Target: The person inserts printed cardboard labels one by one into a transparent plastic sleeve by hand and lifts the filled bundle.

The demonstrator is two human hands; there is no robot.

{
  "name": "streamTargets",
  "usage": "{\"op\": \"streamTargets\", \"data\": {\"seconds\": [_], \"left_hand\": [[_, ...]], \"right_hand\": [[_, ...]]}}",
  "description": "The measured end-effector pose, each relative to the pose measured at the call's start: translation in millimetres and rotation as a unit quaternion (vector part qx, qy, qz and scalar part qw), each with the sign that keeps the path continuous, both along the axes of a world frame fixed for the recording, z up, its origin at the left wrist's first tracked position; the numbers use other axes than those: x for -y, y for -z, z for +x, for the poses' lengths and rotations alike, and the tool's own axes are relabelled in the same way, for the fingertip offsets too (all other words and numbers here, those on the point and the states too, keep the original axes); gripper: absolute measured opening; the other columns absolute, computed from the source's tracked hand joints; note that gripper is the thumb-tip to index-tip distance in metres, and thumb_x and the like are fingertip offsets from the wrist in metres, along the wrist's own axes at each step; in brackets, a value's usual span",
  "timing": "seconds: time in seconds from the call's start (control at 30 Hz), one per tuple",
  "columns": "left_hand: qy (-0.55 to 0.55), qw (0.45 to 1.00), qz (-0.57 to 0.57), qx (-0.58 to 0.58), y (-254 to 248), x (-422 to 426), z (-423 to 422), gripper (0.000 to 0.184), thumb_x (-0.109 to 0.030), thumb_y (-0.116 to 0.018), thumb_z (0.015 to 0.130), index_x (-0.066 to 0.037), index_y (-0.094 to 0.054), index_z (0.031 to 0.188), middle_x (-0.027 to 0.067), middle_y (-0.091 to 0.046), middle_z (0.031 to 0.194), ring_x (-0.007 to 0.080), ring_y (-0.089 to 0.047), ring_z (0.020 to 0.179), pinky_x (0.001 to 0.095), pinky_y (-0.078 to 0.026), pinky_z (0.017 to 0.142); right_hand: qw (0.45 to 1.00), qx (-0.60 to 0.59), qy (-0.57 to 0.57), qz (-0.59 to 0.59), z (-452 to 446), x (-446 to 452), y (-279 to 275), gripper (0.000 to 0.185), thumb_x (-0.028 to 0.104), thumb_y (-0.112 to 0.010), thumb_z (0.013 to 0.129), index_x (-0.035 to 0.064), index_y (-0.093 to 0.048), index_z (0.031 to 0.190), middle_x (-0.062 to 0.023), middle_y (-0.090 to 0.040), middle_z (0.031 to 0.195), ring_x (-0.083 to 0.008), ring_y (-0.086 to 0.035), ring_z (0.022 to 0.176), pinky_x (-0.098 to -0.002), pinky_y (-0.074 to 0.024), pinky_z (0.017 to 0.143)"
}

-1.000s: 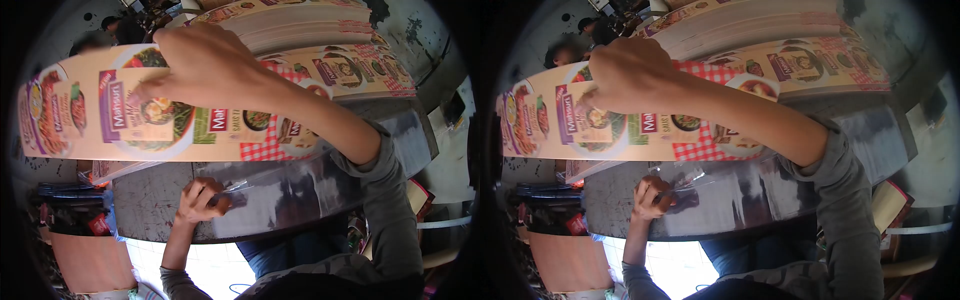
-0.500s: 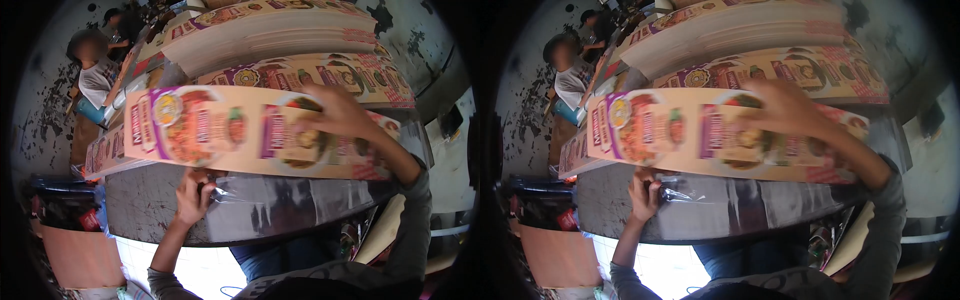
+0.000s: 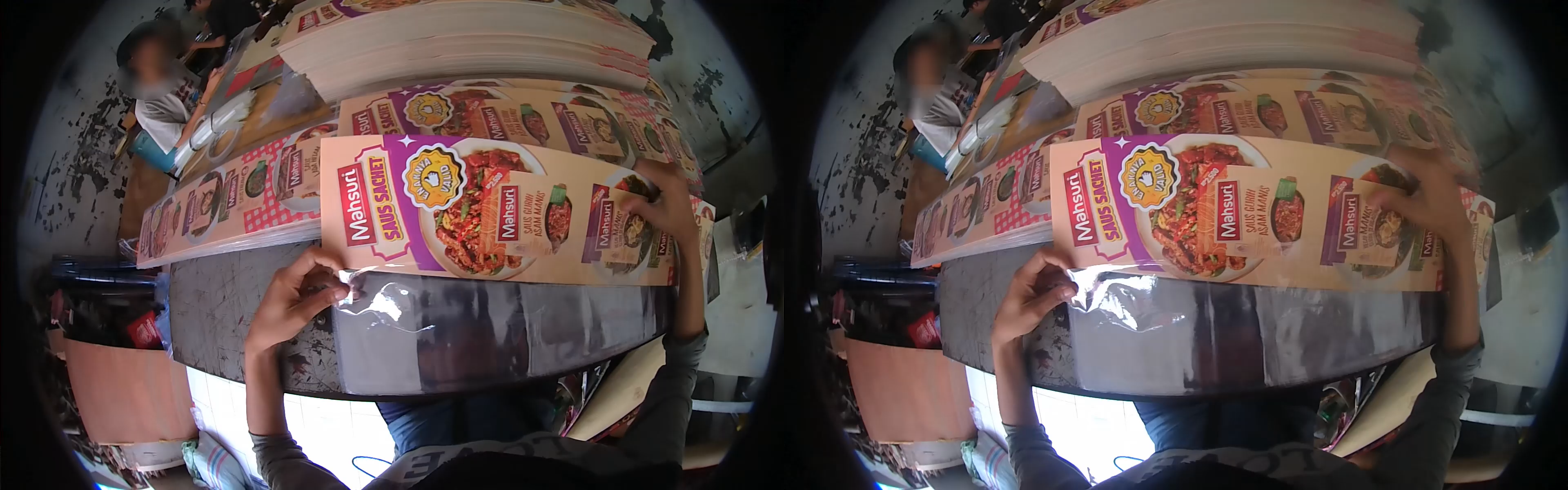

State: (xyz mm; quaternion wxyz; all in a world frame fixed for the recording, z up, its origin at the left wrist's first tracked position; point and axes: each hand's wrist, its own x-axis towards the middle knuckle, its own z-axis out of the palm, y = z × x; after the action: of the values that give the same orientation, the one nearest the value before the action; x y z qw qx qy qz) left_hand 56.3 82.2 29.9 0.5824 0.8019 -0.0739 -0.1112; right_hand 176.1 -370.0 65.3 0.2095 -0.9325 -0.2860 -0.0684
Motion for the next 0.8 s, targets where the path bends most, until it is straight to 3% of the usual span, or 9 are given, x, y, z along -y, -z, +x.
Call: {"op": "streamTargets", "data": {"seconds": [0.07,0.27,0.3,0.37,0.47,0.53,0.63,0.8], "left_hand": [[-0.004,1.0,0.006,-0.005,1,0,1,0.02,0.0,-0.061,0.081,-0.002,-0.05,0.098,0.0053,-0.059,0.084,0.0123,-0.06,0.083,0.0257,-0.047,0.073],[0.018,1.0,-0.017,0.002,-1,0,2,0.019,0.002,-0.056,0.084,-0.001,-0.048,0.1,0.0077,-0.062,0.083,0.014,-0.062,0.087,0.0255,-0.05,0.074],[-0.01,0.998,-0.055,-0.022,-2,2,2,0.019,0.001,-0.058,0.083,-0.001,-0.049,0.099,0.0061,-0.061,0.08,0.0118,-0.06,0.08,0.0239,-0.049,0.07],[-0.042,0.994,-0.094,-0.044,-2,3,1,0.019,-0.001,-0.06,0.082,-0.001,-0.05,0.098,0.0045,-0.059,0.077,0.0096,-0.058,0.074,0.0223,-0.049,0.066],[-0.025,0.998,-0.05,-0.039,-2,1,0,0.023,0.002,-0.055,0.084,0.0,-0.044,0.103,0.0085,-0.061,0.078,0.0126,-0.06,0.076,0.0231,-0.052,0.066],[-0.062,0.993,-0.076,-0.066,-5,3,0,0.026,0.004,-0.05,0.086,-0.002,-0.036,0.107,0.0138,-0.063,0.084,0.0184,-0.063,0.085,0.0263,-0.054,0.07],[-0.064,0.991,-0.069,-0.094,-5,1,1,0.031,0.004,-0.049,0.086,-0.003,-0.03,0.11,0.0165,-0.064,0.085,0.0196,-0.063,0.084,0.0267,-0.054,0.068],[-0.079,0.99,-0.062,-0.098,-8,4,0,0.029,0.003,-0.048,0.087,-0.003,-0.031,0.109,0.0185,-0.064,0.085,0.0212,-0.064,0.084,0.0278,-0.055,0.067]], "right_hand": [[0.996,0.088,0.015,-0.016,4,-1,1,0.044,0.041,-0.072,0.065,0.0004,-0.057,0.075,-0.0102,-0.048,0.06,-0.0205,-0.046,0.053,-0.0311,-0.0355,0.051],[0.994,0.111,-0.012,-0.019,13,0,-4,0.04,0.037,-0.071,0.067,0.0006,-0.055,0.07,-0.0099,-0.045,0.057,-0.0223,-0.043,0.05,-0.0314,-0.0341,0.05],[0.995,0.102,-0.008,-0.019,15,3,-1,0.04,0.037,-0.071,0.066,0.0007,-0.054,0.07,-0.01,-0.045,0.057,-0.0223,-0.043,0.049,-0.0315,-0.0339,0.049],[0.994,0.106,-0.017,-0.038,18,4,1,0.038,0.035,-0.071,0.066,0.0009,-0.057,0.074,-0.0098,-0.048,0.057,-0.0219,-0.045,0.049,-0.0312,-0.0354,0.049],[0.997,0.082,-0.012,-0.005,19,5,4,0.038,0.031,-0.07,0.066,0.0007,-0.062,0.086,-0.0113,-0.054,0.061,-0.0238,-0.052,0.052,-0.0295,-0.039,0.051],[0.994,0.1,-0.024,-0.02,18,6,1,0.037,0.031,-0.07,0.066,0.0004,-0.062,0.086,-0.0117,-0.054,0.062,-0.0247,-0.052,0.052,-0.0295,-0.039,0.051],[0.991,0.126,-0.04,-0.03,17,1,0,0.037,0.03,-0.07,0.066,-0.0001,-0.061,0.086,-0.0122,-0.054,0.062,-0.026,-0.051,0.051,-0.0299,-0.0388,0.05],[0.993,0.109,-0.02,-0.042,14,3,-1,0.038,0.031,-0.07,0.065,-0.0002,-0.061,0.084,-0.012,-0.052,0.06,-0.026,-0.051,0.05,-0.031,-0.0382,0.05]]}}
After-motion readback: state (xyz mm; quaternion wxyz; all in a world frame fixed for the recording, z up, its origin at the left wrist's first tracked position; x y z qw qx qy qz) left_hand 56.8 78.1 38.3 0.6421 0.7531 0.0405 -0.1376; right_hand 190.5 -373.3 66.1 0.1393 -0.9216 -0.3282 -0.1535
